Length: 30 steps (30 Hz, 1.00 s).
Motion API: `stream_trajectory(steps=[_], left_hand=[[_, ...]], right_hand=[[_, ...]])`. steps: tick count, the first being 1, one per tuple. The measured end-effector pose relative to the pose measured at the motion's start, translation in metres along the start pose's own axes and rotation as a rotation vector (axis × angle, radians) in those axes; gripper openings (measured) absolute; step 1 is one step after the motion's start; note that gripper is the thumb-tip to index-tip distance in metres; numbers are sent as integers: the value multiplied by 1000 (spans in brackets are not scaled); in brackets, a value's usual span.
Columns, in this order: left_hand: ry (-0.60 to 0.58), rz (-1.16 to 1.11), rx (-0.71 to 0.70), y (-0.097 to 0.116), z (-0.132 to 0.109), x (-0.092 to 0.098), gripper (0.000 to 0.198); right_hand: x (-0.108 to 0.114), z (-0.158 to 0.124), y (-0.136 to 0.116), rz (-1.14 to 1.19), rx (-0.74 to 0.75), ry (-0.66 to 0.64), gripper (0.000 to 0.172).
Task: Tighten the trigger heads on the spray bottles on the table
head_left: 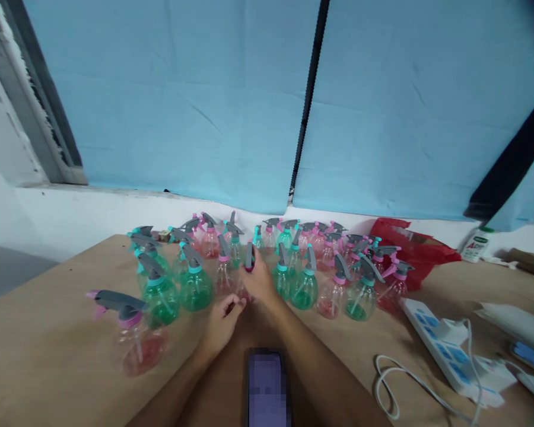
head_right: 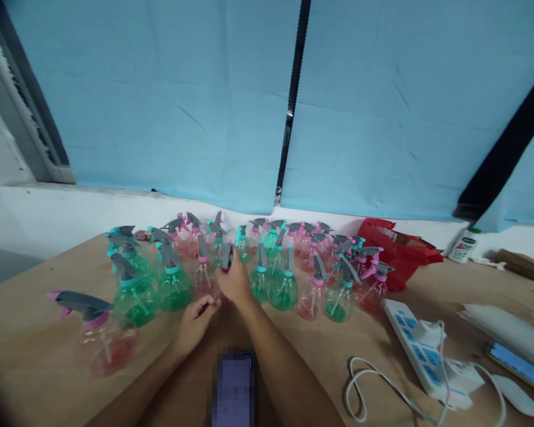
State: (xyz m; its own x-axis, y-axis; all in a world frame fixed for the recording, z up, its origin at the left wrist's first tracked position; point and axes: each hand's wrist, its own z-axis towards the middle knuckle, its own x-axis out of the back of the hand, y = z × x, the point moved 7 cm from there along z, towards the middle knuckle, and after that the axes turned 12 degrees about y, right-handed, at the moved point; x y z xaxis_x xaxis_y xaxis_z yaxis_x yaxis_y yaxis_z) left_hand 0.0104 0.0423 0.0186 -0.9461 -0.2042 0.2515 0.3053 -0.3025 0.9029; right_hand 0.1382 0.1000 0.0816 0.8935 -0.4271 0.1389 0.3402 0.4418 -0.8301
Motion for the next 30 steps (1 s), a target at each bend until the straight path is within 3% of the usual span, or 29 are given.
stream_trajectory(steps=[5,8,11,13,18,26,30], left_hand=[[126,-30,-1,2,4,14,38],[175,-54,4,2,5,18,38],[152,-63,4,3,4,15,39],[138,-48,0,5,3,13,40],[130,-37,13,7,0,11,41],[95,-50,18,3,-1,6,43],[65,-60,28,-1,-1,1,41]], right_hand=[[12,-15,2,170,-43,-87,34],[23,-23,5,330,-127,-216,32],[36,-34,1,395,-159,-403,33],[45,-39,-3,404,-159,-456,32],[55,-43,-6,498,-193,-377,24],[53,-42,-9,512,-197,-460,25],[55,-41,-11,528,-219,-428,22]])
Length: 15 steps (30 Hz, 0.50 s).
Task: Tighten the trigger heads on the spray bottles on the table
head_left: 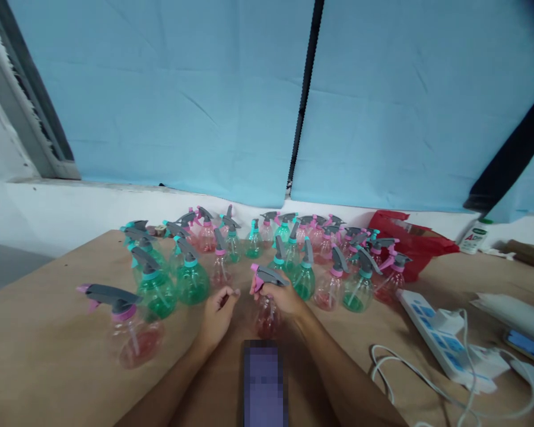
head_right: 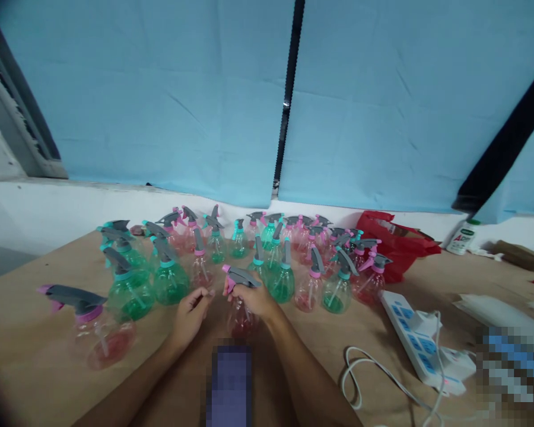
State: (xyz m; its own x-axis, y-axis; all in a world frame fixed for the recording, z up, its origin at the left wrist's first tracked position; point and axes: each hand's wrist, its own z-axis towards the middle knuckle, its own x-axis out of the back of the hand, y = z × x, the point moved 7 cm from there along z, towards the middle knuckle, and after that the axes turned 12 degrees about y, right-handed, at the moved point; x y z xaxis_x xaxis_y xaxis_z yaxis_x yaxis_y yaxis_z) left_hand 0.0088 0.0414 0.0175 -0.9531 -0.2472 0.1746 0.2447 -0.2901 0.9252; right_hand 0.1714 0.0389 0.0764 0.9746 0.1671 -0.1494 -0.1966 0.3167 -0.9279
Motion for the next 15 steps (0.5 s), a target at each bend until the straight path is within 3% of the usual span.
stream_trajectory(steps=[15], left_hand=[[-23,-14,-1,-5,0,-2,41]], right_hand=[[-2,-1,-2,-68,39,-10,24]])
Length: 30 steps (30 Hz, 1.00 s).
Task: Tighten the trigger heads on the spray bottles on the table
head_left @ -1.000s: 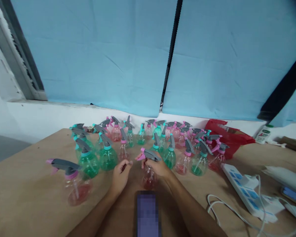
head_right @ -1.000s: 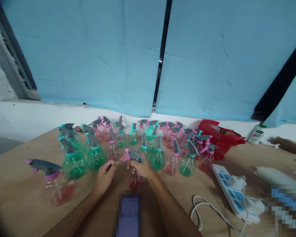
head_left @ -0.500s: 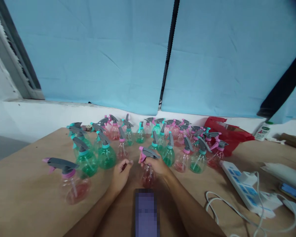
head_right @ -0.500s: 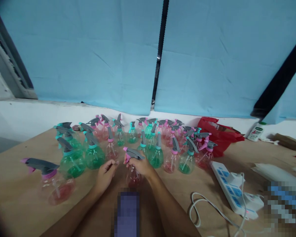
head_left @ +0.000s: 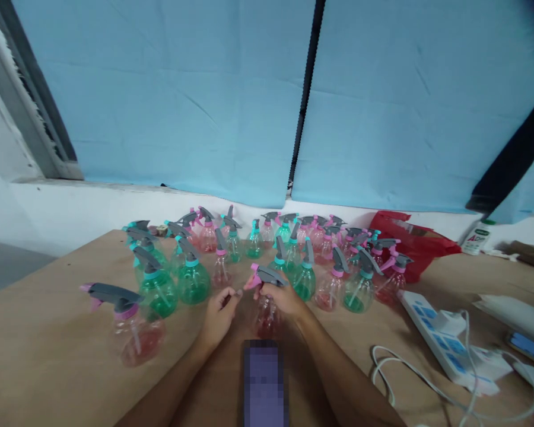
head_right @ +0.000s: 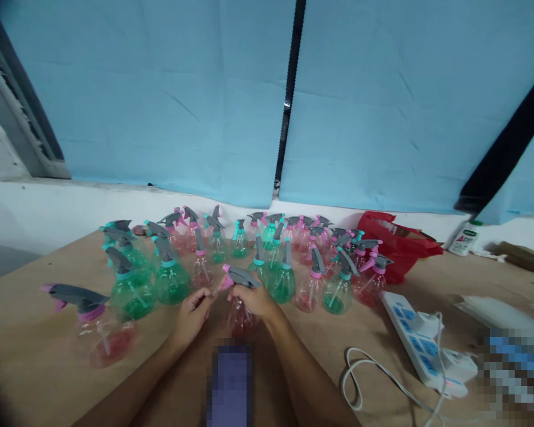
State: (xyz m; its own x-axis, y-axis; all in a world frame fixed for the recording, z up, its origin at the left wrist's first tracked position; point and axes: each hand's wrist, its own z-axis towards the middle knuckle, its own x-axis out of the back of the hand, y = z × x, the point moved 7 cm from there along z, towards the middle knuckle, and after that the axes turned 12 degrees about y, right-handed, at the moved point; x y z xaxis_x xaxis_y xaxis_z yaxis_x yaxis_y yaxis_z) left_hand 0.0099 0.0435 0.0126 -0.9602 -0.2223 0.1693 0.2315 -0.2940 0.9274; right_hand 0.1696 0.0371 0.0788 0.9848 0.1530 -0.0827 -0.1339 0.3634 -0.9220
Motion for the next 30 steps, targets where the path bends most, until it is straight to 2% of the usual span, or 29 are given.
stream_trajectory(steps=[3,8,13,18,21,26,28,30], left_hand=[[-1,-2,-3,0,0,0,41],[-17,-4,9,1,-1,-1,41],[-16,19,-10,4,-1,-1,42],[-22,29,2,6,-3,-1,41],[-16,20,7,7,-3,0,41],[20,-29,3,2,2,2,41],[61,-86,40,-4,4,4,41],[132,-176,120,-11,5,8,42]], right_hand=[[0,1,3,-13,14,-8,26],[0,1,6,62,-20,10,20],[2,1,8,1,-10,12,24],[0,2,10,45,-22,47,16],[-1,1,9,-9,2,71,19],[-7,-1,12,58,31,140,30],[-13,3,12,96,57,185,32],[-17,10,9,36,103,280,27]])
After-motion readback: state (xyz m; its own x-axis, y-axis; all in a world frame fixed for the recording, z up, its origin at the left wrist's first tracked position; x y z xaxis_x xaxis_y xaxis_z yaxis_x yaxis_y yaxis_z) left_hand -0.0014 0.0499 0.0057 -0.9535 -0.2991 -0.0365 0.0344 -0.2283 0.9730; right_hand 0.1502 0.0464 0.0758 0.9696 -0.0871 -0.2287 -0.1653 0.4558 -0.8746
